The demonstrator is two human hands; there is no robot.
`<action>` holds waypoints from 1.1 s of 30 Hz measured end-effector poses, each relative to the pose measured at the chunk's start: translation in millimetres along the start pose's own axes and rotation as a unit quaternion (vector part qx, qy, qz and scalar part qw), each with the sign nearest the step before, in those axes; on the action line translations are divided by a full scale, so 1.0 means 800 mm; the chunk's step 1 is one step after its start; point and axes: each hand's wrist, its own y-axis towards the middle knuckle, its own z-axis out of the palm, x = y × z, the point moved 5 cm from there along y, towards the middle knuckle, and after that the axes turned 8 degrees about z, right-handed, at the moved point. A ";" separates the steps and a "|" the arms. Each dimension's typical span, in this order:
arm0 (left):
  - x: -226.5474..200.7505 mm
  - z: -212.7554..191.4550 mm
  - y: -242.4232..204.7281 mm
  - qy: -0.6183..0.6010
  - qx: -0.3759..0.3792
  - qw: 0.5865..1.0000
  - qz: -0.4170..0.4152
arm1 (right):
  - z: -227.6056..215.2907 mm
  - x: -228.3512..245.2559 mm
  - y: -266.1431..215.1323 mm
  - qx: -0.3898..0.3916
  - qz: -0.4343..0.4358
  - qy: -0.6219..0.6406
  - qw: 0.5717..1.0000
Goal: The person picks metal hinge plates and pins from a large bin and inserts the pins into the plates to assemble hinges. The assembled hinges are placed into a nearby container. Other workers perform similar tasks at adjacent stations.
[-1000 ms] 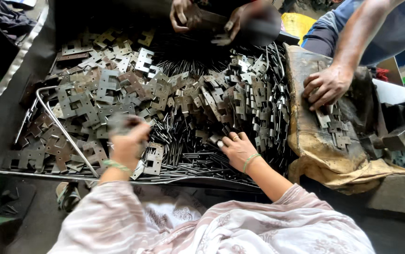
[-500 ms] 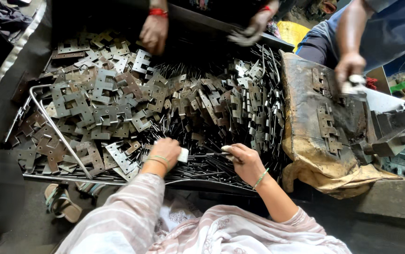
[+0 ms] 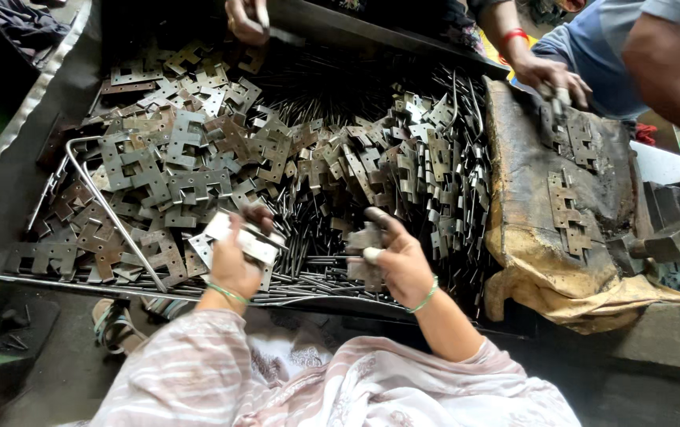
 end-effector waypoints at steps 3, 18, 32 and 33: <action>0.063 0.007 -0.039 0.061 0.039 0.990 -0.122 | 0.037 -0.003 -0.011 -0.008 -0.123 -0.278 0.953; 0.044 -0.037 0.036 0.952 0.264 0.123 0.095 | -0.170 0.067 -0.020 -0.206 -0.123 -0.269 0.933; 0.011 0.003 0.016 0.970 0.233 0.034 -0.052 | -0.203 0.107 -0.019 -0.291 -0.187 -0.811 0.473; 0.010 0.006 0.017 0.970 0.237 0.027 -0.048 | -0.165 0.096 -0.024 -0.254 -0.268 -0.769 0.523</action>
